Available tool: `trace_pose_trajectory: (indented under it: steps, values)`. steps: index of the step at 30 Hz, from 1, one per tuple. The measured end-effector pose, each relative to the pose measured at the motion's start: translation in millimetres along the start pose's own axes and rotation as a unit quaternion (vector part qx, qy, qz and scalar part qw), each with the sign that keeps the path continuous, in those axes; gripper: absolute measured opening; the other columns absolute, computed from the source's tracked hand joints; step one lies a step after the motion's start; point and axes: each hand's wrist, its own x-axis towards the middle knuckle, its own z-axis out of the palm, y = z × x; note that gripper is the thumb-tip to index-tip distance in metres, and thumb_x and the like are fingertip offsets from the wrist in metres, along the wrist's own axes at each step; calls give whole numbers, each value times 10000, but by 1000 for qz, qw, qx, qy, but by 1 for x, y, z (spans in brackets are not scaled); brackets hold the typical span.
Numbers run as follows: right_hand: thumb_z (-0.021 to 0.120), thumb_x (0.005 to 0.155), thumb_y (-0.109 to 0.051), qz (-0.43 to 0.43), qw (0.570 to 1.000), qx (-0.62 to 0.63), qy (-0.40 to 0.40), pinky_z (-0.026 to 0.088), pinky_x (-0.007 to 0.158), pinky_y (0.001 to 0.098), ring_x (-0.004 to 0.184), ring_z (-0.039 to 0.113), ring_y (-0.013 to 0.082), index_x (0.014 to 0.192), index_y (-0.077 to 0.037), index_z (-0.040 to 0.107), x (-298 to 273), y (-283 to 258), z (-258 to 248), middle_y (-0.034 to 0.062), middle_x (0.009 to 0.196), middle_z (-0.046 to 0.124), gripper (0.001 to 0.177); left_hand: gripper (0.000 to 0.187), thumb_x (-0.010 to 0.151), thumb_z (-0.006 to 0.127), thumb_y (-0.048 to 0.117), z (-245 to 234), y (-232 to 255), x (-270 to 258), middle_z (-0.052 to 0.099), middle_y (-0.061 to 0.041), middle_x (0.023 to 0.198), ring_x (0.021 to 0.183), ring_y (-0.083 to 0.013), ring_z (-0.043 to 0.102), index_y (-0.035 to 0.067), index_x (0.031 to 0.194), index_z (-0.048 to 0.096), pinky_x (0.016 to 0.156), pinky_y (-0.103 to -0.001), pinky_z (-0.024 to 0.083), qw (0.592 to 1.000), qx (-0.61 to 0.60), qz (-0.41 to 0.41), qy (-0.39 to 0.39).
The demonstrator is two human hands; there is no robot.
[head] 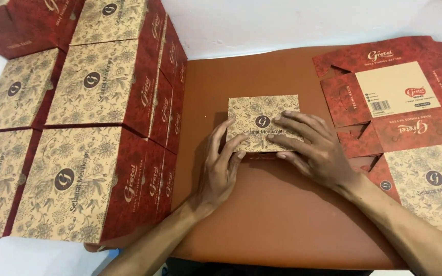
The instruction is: The person folds flat cardboard pieces into small rectangular boxes, tucks flaps to secure the shape, and stacks the finished boxes on a table. The person repeats this process for multiple units.
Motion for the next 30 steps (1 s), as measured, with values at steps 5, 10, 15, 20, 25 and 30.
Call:
trace_pose_trajectory:
  steps: [5,10,15,20,25,30]
  values:
    - [695,1014,-259,18,999,28,-21,465,1146,610,1419,590,431,1199,-157,818,0,-3,-4,198,1401,711,244,367,1154,451,270,-4,8,2,425,-249,1612,1535,-516,407,144,1459,612,1203,-744,353,1000,15,-14,-21]
    - [737,965,-378,8,999,9,-31,469,1138,615,1403,607,418,1254,-217,808,-2,-1,-3,183,1411,716,339,416,1127,401,304,-6,14,0,409,-229,1622,1555,-505,371,125,1429,623,1210,-708,300,1000,23,-6,-18]
    - [789,905,-482,-4,999,-41,-35,443,1162,588,1404,613,374,1248,-253,813,-2,-1,-4,160,1406,729,412,471,1080,395,338,-10,22,0,414,-221,1621,1566,-497,342,122,1434,618,1204,-683,250,996,81,-3,-32]
    - [778,939,-469,-43,997,-69,0,414,1190,525,1352,666,317,1246,-258,804,2,-3,1,117,1376,745,373,454,1069,445,322,-15,23,-3,458,-255,1572,1505,-549,413,50,1408,578,1210,-708,299,996,26,74,41]
    - [775,946,-438,-42,997,-65,29,429,1176,512,1323,683,314,1172,-206,820,0,-7,4,108,1326,765,327,446,1025,484,341,-5,13,-17,525,-296,1484,1393,-566,519,32,1321,607,1144,-721,390,987,-17,149,55]
    - [779,993,-440,-88,991,-101,-14,471,1167,549,1384,625,315,1384,-171,697,-4,1,-3,116,1468,682,482,326,1106,428,331,-12,52,-20,539,-232,1424,1309,-351,627,113,1347,461,1105,-565,562,976,-29,214,-20]
